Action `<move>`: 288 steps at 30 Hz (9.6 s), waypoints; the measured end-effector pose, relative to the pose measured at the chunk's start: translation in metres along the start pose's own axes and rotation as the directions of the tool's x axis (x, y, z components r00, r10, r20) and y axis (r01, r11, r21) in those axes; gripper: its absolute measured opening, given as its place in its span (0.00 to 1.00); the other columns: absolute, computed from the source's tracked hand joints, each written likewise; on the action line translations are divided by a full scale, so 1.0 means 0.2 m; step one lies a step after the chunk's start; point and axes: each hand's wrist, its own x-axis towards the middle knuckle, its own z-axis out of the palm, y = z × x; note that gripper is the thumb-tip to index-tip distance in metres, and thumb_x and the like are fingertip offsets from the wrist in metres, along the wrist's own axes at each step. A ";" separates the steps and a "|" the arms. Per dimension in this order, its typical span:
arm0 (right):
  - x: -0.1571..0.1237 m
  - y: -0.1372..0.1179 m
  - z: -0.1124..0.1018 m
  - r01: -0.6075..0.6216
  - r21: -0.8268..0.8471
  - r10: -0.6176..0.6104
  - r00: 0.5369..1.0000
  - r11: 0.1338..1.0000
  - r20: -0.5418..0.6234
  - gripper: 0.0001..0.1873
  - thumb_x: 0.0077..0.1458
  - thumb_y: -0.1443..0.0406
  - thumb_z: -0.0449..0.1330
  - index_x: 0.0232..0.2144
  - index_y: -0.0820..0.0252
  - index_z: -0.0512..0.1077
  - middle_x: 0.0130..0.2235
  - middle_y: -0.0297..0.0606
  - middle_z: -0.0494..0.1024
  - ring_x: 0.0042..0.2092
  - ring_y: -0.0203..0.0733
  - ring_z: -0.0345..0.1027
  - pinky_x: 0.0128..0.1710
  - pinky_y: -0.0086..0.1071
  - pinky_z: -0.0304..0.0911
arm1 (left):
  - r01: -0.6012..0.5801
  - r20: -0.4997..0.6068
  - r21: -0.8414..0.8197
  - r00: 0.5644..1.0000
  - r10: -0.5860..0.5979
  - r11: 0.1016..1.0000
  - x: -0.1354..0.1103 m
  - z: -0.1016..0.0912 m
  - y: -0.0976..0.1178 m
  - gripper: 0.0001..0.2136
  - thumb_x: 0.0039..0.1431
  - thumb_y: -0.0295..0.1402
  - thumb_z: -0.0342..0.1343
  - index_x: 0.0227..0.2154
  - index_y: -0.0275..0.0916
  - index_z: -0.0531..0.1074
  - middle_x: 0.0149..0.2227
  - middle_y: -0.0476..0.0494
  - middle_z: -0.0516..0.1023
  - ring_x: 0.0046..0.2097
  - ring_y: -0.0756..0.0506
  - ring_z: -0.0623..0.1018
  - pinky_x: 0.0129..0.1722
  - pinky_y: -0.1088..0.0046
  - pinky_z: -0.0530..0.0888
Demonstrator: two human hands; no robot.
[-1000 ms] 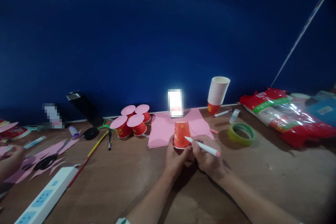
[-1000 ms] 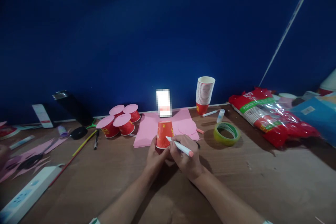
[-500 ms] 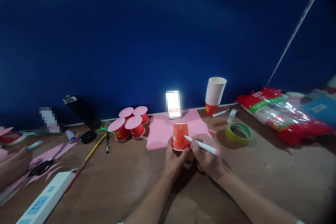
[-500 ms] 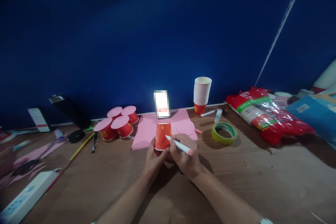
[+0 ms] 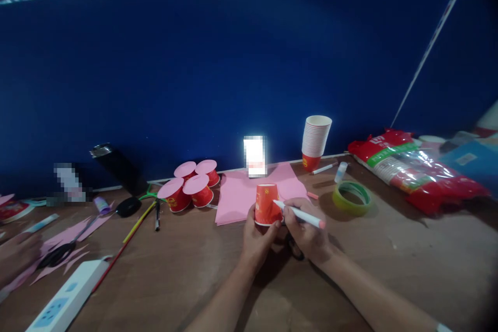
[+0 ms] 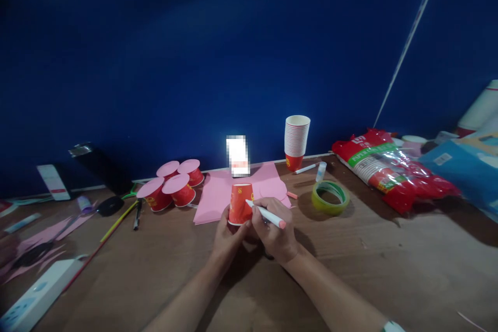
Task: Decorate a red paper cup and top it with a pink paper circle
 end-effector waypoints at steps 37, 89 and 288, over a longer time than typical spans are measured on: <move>0.00 0.02 0.00 -0.007 0.022 0.007 1.000 1.000 0.001 0.05 0.60 0.68 0.55 0.32 0.59 0.70 0.29 0.37 0.76 0.32 0.39 0.71 0.33 0.33 0.68 | 0.007 -0.025 -0.003 1.000 -0.008 1.000 -0.01 0.01 0.00 0.30 0.44 0.37 0.67 0.50 0.36 0.65 0.48 0.36 0.77 0.48 0.40 0.77 0.49 0.64 0.72; 0.00 0.00 0.00 -0.047 0.033 0.047 0.999 0.998 0.017 0.06 0.59 0.66 0.55 0.30 0.58 0.71 0.28 0.36 0.76 0.31 0.41 0.72 0.33 0.33 0.69 | 0.018 -0.010 -0.045 1.000 -0.019 0.999 0.00 0.02 0.00 0.30 0.44 0.41 0.67 0.50 0.37 0.65 0.49 0.36 0.77 0.49 0.40 0.77 0.51 0.64 0.72; -0.03 -0.02 0.02 -0.162 0.148 0.156 0.987 0.976 0.049 0.05 0.59 0.67 0.54 0.32 0.58 0.69 0.24 0.32 0.75 0.25 0.37 0.73 0.25 0.28 0.67 | 0.051 -0.100 -0.019 0.994 -0.052 0.999 0.01 0.00 0.01 0.30 0.44 0.43 0.67 0.49 0.35 0.68 0.43 0.37 0.80 0.44 0.40 0.79 0.45 0.65 0.74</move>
